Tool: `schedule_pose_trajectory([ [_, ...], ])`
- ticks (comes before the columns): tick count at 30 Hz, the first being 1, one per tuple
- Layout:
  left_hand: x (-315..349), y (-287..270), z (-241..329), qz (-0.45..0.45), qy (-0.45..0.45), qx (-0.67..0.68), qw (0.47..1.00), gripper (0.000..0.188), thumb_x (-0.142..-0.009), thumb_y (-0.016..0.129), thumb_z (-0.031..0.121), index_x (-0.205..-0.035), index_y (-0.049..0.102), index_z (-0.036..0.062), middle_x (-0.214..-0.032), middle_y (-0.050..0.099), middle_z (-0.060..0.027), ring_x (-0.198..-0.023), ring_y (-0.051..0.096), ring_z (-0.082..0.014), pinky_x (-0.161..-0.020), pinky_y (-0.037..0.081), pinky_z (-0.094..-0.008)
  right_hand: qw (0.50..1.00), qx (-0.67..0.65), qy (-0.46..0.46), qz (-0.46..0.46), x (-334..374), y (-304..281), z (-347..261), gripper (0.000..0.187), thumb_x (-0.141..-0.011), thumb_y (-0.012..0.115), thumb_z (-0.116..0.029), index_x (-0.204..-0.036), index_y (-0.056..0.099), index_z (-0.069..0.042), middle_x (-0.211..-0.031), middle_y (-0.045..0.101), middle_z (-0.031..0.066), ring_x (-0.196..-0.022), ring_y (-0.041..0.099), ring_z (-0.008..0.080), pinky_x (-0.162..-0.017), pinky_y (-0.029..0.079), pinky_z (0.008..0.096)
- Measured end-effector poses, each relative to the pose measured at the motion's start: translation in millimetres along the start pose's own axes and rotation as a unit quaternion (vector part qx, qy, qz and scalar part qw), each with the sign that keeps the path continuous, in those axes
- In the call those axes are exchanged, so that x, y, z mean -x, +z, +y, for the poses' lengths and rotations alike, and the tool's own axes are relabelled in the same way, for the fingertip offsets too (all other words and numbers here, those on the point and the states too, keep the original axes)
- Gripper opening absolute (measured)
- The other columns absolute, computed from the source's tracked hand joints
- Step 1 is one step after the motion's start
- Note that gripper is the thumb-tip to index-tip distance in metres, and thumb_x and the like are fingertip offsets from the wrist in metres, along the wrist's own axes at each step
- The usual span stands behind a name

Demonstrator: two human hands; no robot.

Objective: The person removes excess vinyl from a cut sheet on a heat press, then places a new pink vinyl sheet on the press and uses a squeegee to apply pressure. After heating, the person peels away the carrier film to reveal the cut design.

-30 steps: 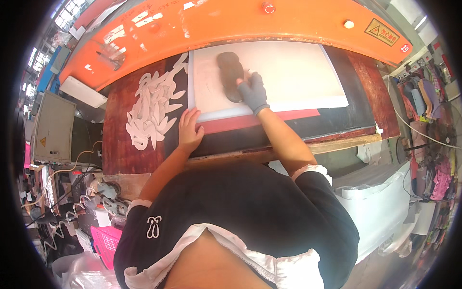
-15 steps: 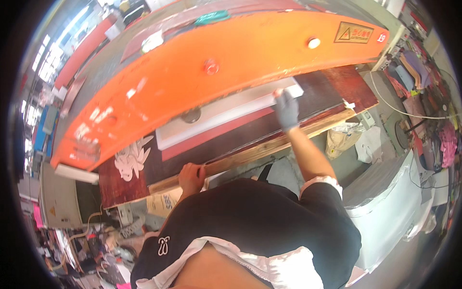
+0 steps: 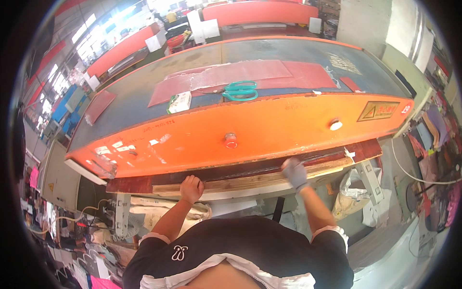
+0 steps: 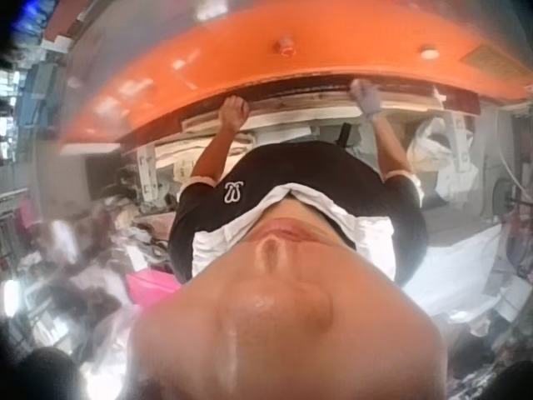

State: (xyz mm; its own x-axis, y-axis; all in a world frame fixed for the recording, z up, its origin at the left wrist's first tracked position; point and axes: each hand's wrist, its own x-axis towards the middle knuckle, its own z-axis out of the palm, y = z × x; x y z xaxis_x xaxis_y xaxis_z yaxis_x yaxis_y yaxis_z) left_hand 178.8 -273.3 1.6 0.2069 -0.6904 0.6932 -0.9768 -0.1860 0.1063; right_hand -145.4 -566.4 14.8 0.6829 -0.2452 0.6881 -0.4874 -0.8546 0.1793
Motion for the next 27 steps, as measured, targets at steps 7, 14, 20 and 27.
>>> schedule_pose_trajectory([
  [7,12.4,5.1,8.6,-0.007,-0.098,-0.034,0.995,0.017,-0.073,0.059,0.020,-0.063,0.053,0.0084,-0.072,0.051,-0.0091,-0.073,0.053,-0.0307,-0.063,0.044,-0.0430,0.975,-0.184,0.112,-0.048,-2.2,-5.7,-52.3,0.015,-0.074,0.058,-0.024,-0.074,0.057,-0.009,-0.071,0.058,0.0126,-0.067,0.056,0.0339,-0.064,0.043,0.0456],
  [14,10.6,0.4,7.6,-0.073,-0.149,0.040,0.985,0.021,-0.078,0.058,0.020,-0.065,0.058,0.0029,-0.078,0.055,-0.0148,-0.079,0.053,-0.0352,-0.072,0.045,-0.0449,0.975,-0.185,0.104,-0.067,5.3,-10.5,-48.5,0.015,-0.076,0.056,-0.022,-0.076,0.060,-0.008,-0.075,0.060,0.0143,-0.075,0.056,0.0351,-0.072,0.043,0.0454],
  [20,42.2,-24.2,34.7,-0.087,-0.150,0.056,0.983,0.021,-0.078,0.060,0.022,-0.068,0.063,0.0033,-0.076,0.056,-0.0119,-0.080,0.054,-0.0319,-0.073,0.046,-0.0422,0.964,-0.224,0.135,-0.040,40.3,-29.4,-63.2,0.014,-0.074,0.057,-0.020,-0.069,0.058,-0.007,-0.070,0.059,0.0130,-0.072,0.056,0.0345,-0.067,0.044,0.0442],
  [27,114.2,-88.8,91.0,-0.104,-0.087,0.061,0.989,0.023,-0.076,0.062,0.021,-0.062,0.055,0.0044,-0.069,0.052,-0.0100,-0.071,0.054,-0.0297,-0.061,0.045,-0.0427,0.938,-0.228,0.229,-0.122,101.5,-113.8,-111.4,0.016,-0.075,0.060,-0.018,-0.065,0.055,-0.007,-0.070,0.059,0.0135,-0.067,0.057,0.0340,-0.060,0.045,0.0440],
])
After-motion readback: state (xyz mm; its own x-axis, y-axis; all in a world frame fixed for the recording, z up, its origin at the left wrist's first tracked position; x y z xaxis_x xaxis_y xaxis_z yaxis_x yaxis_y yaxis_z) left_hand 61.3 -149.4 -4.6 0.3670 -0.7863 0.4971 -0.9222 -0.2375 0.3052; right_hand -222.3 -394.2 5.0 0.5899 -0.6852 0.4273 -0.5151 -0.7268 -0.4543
